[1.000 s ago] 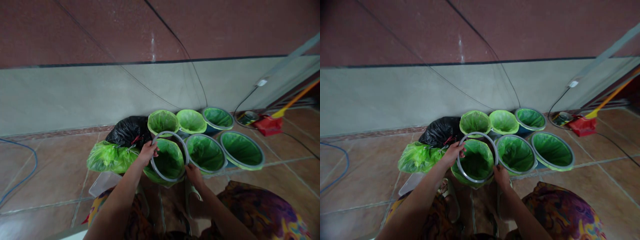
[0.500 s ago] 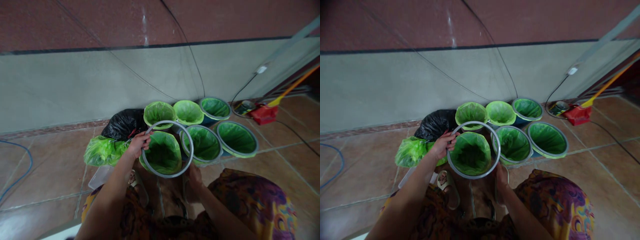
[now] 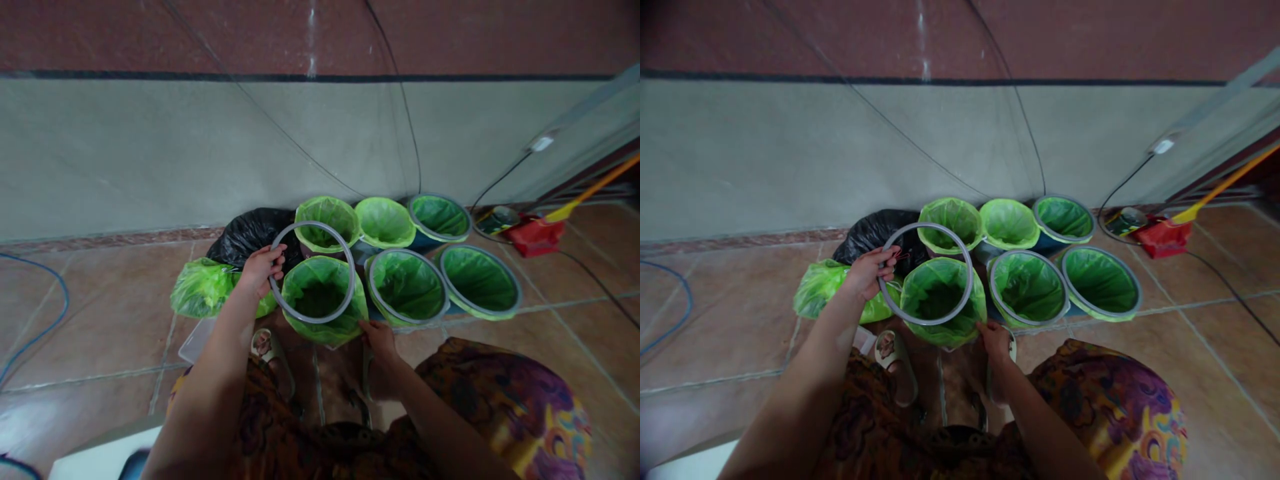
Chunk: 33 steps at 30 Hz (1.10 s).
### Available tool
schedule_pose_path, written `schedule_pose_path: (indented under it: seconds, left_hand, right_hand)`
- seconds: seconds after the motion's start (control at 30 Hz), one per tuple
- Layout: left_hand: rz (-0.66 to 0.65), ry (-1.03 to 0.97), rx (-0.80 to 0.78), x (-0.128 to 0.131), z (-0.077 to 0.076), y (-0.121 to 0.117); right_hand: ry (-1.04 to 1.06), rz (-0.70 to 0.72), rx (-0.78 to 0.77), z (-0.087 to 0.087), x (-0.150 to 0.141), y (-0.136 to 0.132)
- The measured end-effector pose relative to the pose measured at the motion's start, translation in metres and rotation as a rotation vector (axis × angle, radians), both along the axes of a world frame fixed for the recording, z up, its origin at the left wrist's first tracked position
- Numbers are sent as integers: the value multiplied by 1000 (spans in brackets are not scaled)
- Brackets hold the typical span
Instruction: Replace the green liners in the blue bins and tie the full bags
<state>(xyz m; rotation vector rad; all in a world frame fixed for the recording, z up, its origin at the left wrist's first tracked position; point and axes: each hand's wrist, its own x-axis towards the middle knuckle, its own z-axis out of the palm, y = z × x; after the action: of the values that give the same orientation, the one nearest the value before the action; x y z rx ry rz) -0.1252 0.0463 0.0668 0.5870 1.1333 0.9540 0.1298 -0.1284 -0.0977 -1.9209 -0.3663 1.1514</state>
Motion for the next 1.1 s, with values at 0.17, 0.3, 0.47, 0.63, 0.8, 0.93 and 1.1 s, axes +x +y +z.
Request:
schedule_pose_path:
  seconds: [0.17,0.3,0.47,0.63,0.8,0.93,1.1]
  left_hand:
    - [8,-4,-1,0,3,-1]
    - [-3,-6,4,0,2,-2]
    - [-4,5,8,2,3,-3]
    - [7,20,4,4,1,-3]
    - [4,17,10,2,1,-3]
    - [5,20,26,-1,0,-2]
    - [9,16,33,-2,-2,-2]
  right_hand:
    - [183,-108,-5,14,-10,8]
    - [127,-124,54,8,-10,3]
    - [-97,209,78,-11,-2,1]
    - [-708,681,-57,-2,-5,12]
    - [-900,848,-248,4,-13,9]
    - [-819,921,-170,-1,-7,4]
    - [-764,929,-23,10,6,2]
